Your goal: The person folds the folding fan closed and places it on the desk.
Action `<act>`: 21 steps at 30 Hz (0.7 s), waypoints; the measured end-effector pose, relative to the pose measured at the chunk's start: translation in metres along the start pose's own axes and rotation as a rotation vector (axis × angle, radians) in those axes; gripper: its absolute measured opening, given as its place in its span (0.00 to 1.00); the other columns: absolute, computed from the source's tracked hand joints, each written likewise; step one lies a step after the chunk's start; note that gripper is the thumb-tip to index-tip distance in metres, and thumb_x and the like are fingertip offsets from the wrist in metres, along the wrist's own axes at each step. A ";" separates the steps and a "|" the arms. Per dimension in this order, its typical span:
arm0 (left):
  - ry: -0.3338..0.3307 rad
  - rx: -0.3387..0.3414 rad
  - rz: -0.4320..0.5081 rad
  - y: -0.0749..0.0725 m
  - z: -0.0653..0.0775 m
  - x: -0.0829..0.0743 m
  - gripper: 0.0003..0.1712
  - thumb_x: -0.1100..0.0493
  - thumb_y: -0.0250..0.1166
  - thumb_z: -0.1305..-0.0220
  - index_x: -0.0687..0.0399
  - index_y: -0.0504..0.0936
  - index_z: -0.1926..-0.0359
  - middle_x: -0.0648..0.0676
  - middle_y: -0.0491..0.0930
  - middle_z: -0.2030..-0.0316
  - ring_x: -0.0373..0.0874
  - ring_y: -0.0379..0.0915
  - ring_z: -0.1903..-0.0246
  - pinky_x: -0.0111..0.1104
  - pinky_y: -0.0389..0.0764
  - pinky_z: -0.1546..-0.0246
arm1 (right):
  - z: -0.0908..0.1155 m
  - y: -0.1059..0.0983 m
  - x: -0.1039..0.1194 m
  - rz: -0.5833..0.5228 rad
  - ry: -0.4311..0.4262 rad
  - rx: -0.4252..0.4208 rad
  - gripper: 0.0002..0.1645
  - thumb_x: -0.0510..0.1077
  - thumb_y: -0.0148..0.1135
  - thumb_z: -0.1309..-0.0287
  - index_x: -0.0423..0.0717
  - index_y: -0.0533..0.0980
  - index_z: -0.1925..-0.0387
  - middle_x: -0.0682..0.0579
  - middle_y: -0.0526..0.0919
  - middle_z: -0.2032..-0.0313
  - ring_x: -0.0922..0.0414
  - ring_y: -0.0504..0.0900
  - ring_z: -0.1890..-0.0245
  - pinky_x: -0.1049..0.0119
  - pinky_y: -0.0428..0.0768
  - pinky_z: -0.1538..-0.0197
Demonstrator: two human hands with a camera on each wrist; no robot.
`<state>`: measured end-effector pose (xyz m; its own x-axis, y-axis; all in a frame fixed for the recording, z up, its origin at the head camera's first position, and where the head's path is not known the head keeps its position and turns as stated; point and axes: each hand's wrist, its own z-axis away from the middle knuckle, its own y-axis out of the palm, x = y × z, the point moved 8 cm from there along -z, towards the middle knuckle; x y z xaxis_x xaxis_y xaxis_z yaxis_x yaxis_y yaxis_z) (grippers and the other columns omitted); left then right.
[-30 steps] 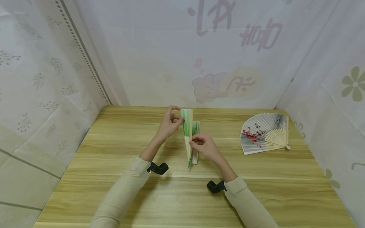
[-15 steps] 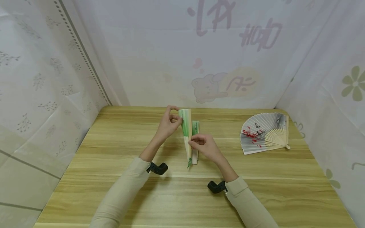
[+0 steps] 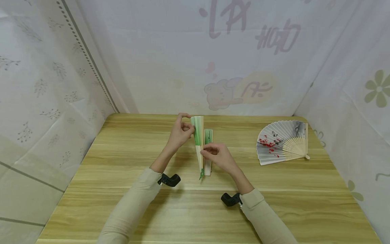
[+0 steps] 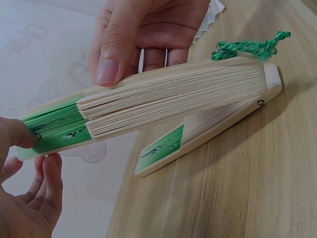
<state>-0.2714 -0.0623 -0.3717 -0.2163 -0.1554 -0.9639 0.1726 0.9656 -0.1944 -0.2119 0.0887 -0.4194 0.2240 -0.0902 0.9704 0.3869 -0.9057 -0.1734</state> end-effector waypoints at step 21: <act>-0.016 0.044 0.090 0.002 -0.010 0.037 0.25 0.67 0.59 0.27 0.62 0.65 0.32 0.70 0.80 0.58 0.63 0.83 0.65 0.54 0.85 0.61 | -0.006 -0.012 -0.041 -0.065 0.025 -0.069 0.09 0.36 0.66 0.32 0.31 0.83 0.57 0.40 0.85 0.64 0.31 0.82 0.63 0.38 0.82 0.56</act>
<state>-0.2885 -0.0645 -0.4064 -0.1830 -0.0723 -0.9804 0.2324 0.9659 -0.1146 -0.2309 0.1005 -0.4566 0.1779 -0.0396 0.9832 0.3369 -0.9363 -0.0987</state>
